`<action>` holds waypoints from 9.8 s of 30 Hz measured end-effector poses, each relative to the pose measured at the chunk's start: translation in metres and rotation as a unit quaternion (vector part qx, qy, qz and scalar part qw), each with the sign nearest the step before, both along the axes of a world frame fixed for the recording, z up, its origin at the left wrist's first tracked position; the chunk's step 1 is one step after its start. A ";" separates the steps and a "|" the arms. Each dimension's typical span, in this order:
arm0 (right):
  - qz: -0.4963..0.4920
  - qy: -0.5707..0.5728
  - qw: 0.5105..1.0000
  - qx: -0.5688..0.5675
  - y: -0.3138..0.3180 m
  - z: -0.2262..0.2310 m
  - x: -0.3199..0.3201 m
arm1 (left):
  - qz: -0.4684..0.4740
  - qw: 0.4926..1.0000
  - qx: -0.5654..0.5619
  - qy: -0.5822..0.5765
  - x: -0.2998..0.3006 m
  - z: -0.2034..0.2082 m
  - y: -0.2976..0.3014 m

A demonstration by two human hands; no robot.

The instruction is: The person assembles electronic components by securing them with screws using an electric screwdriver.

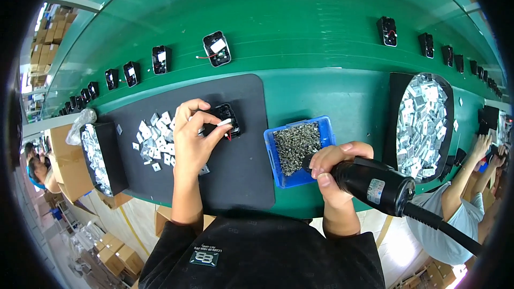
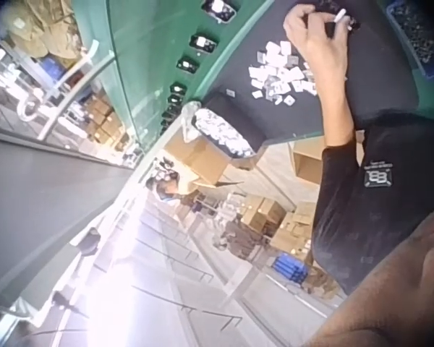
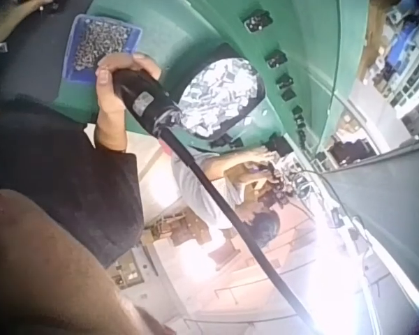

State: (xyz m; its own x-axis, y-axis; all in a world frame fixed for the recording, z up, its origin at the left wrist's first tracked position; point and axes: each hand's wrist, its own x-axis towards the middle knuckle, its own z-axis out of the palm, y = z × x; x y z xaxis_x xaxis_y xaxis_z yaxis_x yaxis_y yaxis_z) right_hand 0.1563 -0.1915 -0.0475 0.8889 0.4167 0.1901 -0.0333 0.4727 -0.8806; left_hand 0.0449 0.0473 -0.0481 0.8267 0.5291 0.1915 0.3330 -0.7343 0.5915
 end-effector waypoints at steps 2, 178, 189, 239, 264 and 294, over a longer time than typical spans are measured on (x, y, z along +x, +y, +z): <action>0.016 0.012 1.000 0.005 -0.001 0.001 0.002 | 0.008 1.000 0.007 0.001 0.002 -0.005 0.001; 0.016 -0.104 0.993 0.061 -0.026 -0.010 0.017 | -0.321 0.928 0.173 -0.071 0.295 -0.053 -0.067; -0.046 -0.087 0.994 0.041 -0.022 -0.008 0.014 | -0.318 0.937 0.070 -0.127 0.178 -0.022 -0.030; -0.009 -0.105 0.991 0.087 -0.032 -0.009 0.020 | 0.077 0.991 -0.036 0.104 -0.038 0.005 0.005; -0.004 -0.073 0.994 0.082 -0.033 -0.007 0.019 | 0.024 0.998 -0.040 0.033 0.010 -0.016 -0.028; -0.014 -0.089 0.978 0.190 -0.019 0.044 0.013 | -0.163 0.979 -0.076 -0.098 0.013 0.018 -0.052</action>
State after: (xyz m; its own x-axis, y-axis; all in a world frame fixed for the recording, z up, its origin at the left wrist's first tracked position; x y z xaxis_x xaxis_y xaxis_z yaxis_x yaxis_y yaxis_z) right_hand 0.1688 -0.2106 -0.0033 0.8379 0.2610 0.4793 0.1227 0.7657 -0.6314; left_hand 0.0584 -0.0046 -0.0296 0.9118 0.2774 0.3028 -0.0357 -0.6810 0.7314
